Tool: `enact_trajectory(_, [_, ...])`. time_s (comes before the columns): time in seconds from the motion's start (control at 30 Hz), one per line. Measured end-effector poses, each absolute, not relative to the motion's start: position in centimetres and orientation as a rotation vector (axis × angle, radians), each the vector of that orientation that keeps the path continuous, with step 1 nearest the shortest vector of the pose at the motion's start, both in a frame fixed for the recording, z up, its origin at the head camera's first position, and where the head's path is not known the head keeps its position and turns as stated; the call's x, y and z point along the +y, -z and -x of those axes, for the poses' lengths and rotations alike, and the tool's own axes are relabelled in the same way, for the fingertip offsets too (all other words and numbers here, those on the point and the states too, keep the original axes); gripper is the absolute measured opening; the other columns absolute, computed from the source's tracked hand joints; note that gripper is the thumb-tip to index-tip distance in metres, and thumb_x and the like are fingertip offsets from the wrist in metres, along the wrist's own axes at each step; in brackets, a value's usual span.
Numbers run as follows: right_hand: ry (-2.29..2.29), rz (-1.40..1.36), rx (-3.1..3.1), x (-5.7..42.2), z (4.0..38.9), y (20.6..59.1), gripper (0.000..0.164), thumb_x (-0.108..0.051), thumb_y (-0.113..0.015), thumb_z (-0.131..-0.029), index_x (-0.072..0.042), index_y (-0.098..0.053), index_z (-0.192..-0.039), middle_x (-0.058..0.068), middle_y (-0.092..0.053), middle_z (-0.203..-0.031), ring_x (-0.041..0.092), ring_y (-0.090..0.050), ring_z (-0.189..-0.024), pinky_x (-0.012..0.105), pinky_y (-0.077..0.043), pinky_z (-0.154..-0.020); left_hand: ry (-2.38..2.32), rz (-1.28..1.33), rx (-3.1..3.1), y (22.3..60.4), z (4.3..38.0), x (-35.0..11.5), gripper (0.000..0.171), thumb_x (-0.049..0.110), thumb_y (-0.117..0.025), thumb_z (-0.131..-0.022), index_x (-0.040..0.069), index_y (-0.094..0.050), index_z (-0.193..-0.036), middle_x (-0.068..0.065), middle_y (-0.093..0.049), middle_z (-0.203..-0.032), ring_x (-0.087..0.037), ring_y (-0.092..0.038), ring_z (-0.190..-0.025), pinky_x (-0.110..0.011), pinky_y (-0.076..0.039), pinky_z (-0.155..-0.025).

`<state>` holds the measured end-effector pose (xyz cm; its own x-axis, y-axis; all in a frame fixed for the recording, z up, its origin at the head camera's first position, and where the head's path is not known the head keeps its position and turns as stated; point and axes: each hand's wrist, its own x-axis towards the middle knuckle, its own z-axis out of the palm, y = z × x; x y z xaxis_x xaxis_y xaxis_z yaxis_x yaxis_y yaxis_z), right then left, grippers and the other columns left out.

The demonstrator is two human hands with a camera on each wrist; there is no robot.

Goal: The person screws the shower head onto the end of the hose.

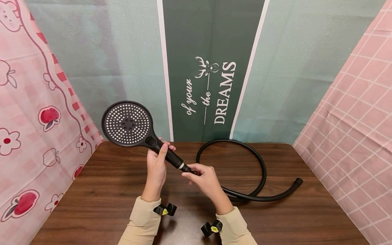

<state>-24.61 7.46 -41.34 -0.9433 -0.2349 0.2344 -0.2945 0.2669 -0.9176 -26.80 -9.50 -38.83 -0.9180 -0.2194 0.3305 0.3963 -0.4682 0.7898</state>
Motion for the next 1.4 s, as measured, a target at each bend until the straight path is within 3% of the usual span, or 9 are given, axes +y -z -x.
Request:
enact_trajectory(0.67, [-1.751,-0.604,-2.504,7.81,24.91,41.14,0.025,-0.025,-0.074,-0.09,-0.008,-0.075,-0.108,0.016,-0.072,-0.082,0.027,-0.065,-0.063,0.024,-0.055,-0.059,2.402,0.277,-1.349,38.9,27.03,-9.41,0.028,0.012,-0.054,-0.102,0.01,-0.04,-0.126,-0.002,-0.061,-0.099,-0.008,-0.068,-0.089,-0.023,-0.056,-0.093])
enact_trajectory(0.83, [-1.74,-0.621,-2.512,7.83,24.93,41.14,0.025,-0.025,-0.072,-0.091,-0.008,-0.074,-0.109,0.013,-0.072,-0.084,0.029,-0.064,-0.064,0.024,-0.055,-0.059,2.398,0.275,-1.355,38.87,27.01,-9.4,0.027,0.012,-0.054,-0.102,0.011,-0.04,-0.125,0.003,-0.061,-0.097,-0.007,-0.068,-0.088,-0.023,-0.056,-0.092])
enact_trajectory(1.0, [-1.727,-0.632,-2.518,7.83,25.0,41.24,0.025,-0.025,-0.071,-0.092,-0.008,-0.074,-0.11,0.012,-0.072,-0.086,0.022,-0.063,-0.063,0.023,-0.055,-0.06,2.402,0.263,-1.363,38.82,26.94,-9.41,0.027,0.011,-0.053,-0.102,0.011,-0.039,-0.126,0.004,-0.061,-0.097,-0.007,-0.068,-0.089,-0.023,-0.056,-0.093])
enact_trajectory(1.23, [-1.708,-0.647,-2.521,7.85,24.97,41.18,0.022,-0.024,-0.07,-0.093,-0.008,-0.074,-0.107,0.011,-0.069,-0.083,0.026,-0.062,-0.064,0.022,-0.054,-0.06,2.406,0.251,-1.366,38.75,26.89,-9.37,0.027,0.011,-0.052,-0.103,0.01,-0.039,-0.126,0.004,-0.061,-0.097,-0.007,-0.068,-0.089,-0.023,-0.056,-0.092])
enact_trajectory(1.4, [-1.694,-0.691,-2.507,7.88,24.98,41.22,0.022,-0.023,-0.066,-0.096,-0.006,-0.074,-0.108,0.011,-0.069,-0.083,0.012,-0.059,-0.063,0.022,-0.055,-0.06,2.408,0.247,-1.362,38.71,26.89,-9.31,0.026,0.01,-0.052,-0.103,0.01,-0.039,-0.126,0.004,-0.061,-0.097,-0.008,-0.068,-0.089,-0.023,-0.056,-0.093])
